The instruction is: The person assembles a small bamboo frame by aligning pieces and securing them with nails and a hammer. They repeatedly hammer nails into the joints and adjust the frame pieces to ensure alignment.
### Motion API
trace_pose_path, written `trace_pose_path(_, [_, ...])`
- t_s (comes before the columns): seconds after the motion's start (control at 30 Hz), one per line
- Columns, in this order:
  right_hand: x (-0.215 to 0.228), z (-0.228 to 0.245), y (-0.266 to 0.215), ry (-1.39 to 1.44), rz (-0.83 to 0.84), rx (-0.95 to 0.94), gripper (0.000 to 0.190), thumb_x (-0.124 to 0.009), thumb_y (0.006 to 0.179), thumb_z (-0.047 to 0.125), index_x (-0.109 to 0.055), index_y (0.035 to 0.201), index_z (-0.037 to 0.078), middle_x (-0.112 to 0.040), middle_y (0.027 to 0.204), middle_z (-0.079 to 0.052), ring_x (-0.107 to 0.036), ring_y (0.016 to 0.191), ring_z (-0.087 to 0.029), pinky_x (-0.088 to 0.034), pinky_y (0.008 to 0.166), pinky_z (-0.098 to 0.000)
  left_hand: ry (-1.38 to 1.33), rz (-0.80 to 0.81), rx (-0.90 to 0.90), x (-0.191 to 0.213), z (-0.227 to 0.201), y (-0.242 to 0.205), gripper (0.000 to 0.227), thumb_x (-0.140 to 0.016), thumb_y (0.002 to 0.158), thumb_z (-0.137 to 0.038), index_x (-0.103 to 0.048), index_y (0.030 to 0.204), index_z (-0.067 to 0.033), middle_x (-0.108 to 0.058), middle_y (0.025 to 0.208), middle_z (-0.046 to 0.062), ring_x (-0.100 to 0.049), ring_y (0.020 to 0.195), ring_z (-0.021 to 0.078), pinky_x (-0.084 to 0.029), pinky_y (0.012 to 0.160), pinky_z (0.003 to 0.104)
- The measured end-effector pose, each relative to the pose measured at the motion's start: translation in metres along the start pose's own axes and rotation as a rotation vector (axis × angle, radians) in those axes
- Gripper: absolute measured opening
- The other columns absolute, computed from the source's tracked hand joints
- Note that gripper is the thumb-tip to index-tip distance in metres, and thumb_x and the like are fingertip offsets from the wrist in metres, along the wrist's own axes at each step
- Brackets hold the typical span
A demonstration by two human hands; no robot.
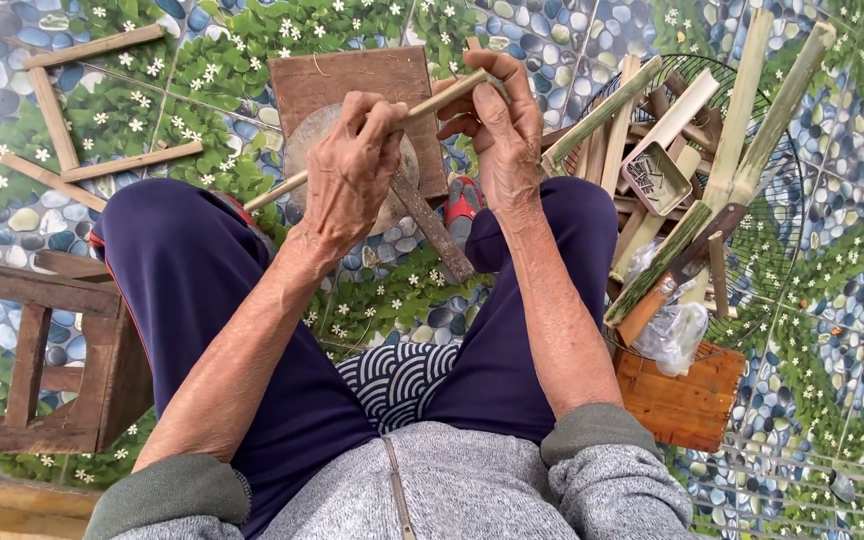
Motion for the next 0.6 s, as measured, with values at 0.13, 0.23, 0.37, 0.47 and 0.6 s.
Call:
trace_pose_path(0.13, [-0.005,0.003,0.001,0.041,0.012,-0.002,0.027,-0.055,0.113,0.024,-0.054,0.136,0.009,-0.068,0.123,-0.023,-0.070,0.104,-0.030,-0.065,0.086,-0.0385,0.184,-0.061,-0.092,-0.001,0.000,0.000,0.014,-0.059,0.109,0.001,-0.055,0.120,-0.0069,-0.055,0.104,0.011,-0.053,0.073,0.0190,-0.052,0.055,0.029])
trace_pose_path(0.23, [0.006,-0.008,0.001,0.069,-0.062,0.029,0.021,-0.055,0.111,0.018,-0.059,0.128,0.006,-0.071,0.116,-0.023,-0.073,0.094,-0.028,-0.065,0.083,-0.0374,0.057,0.004,-0.058,-0.004,0.006,0.001,0.016,-0.063,0.106,0.001,-0.059,0.120,-0.0069,-0.056,0.103,0.010,-0.055,0.078,0.0207,-0.051,0.061,0.033])
trace_pose_path(0.37, [0.033,-0.023,0.004,0.185,-0.115,0.067,0.020,-0.051,0.109,0.008,-0.060,0.126,0.001,-0.067,0.105,-0.018,-0.073,0.091,-0.029,-0.067,0.083,-0.0432,-0.202,0.125,0.042,-0.018,0.018,0.000,0.034,-0.066,0.104,0.007,-0.066,0.138,0.0011,-0.074,0.116,0.021,-0.065,0.074,0.0234,-0.052,0.054,0.032])
trace_pose_path(0.47, [0.049,0.002,-0.001,-0.114,-0.078,0.167,0.028,-0.052,0.116,0.028,-0.057,0.139,0.012,-0.071,0.119,-0.013,-0.072,0.101,-0.024,-0.068,0.089,-0.0412,-0.045,0.198,0.018,-0.016,0.012,0.001,0.030,-0.054,0.111,0.000,-0.065,0.139,0.0009,-0.074,0.092,0.016,-0.061,0.060,0.0222,-0.053,0.048,0.035])
trace_pose_path(0.6, [0.126,0.050,-0.024,-0.227,-0.447,0.211,0.025,-0.065,0.105,0.025,-0.065,0.123,0.008,-0.077,0.102,-0.017,-0.076,0.081,-0.022,-0.069,0.064,-0.0357,-0.380,0.199,0.196,-0.007,0.003,0.006,0.015,-0.053,0.119,-0.001,-0.053,0.133,0.0018,-0.074,0.099,0.018,-0.068,0.056,0.0185,-0.061,0.043,0.028])
Point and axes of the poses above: each hand's wrist, its own y-axis towards the middle knuckle, its own x-axis out of the back of the hand, z = x × y, the point moved 7 cm from there along y, towards the middle knuckle
